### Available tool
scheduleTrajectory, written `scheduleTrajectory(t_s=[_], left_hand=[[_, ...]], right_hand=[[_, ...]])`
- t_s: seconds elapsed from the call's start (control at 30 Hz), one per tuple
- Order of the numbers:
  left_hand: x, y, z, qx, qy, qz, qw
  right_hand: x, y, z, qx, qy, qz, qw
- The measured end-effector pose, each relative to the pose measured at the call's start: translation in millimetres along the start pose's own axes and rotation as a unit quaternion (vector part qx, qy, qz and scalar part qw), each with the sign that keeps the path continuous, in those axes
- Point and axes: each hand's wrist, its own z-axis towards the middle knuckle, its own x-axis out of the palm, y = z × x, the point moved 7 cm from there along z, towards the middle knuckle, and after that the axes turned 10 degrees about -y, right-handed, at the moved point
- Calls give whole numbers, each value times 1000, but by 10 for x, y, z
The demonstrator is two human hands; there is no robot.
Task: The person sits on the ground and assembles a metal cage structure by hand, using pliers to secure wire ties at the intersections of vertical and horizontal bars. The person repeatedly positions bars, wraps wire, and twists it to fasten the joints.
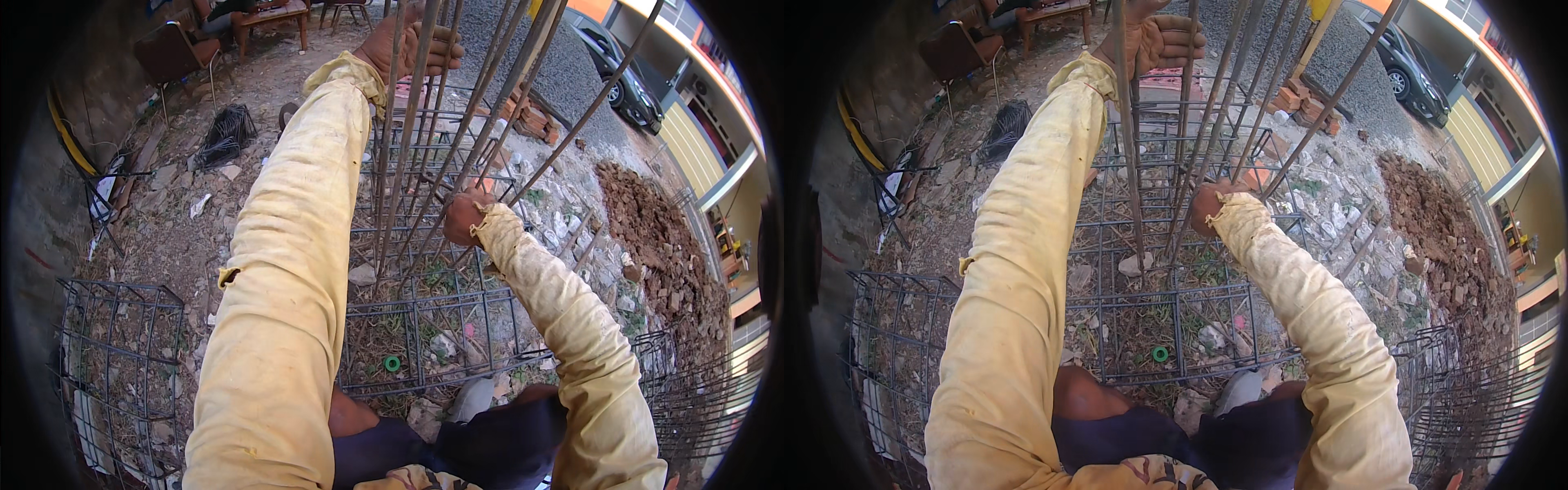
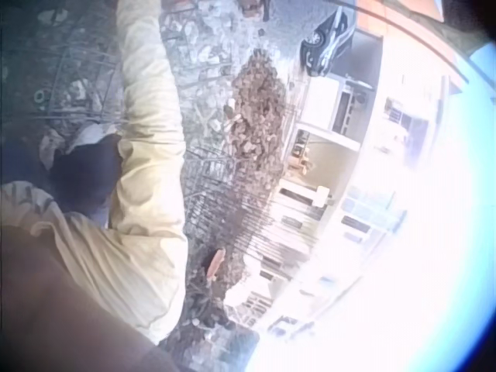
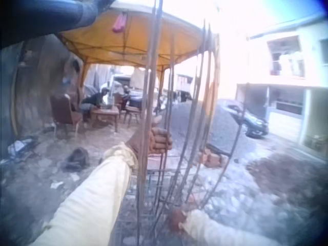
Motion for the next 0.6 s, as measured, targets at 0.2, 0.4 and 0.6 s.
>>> scheduleTrajectory(t_s=[0.2, 0.4, 0.6], left_hand=[[-80, 87, 119, -15, 73, -81, 994], [-200, -14, 248, 70, 95, -76, 990], [-30, -95, -26, 101, -4, 71, 992]], right_hand=[[-390, 123, -66, 94, 154, -20, 983], [-286, 297, -104, 51, -16, -8, 999], [-416, 226, -249, 161, -43, -4, 986]])
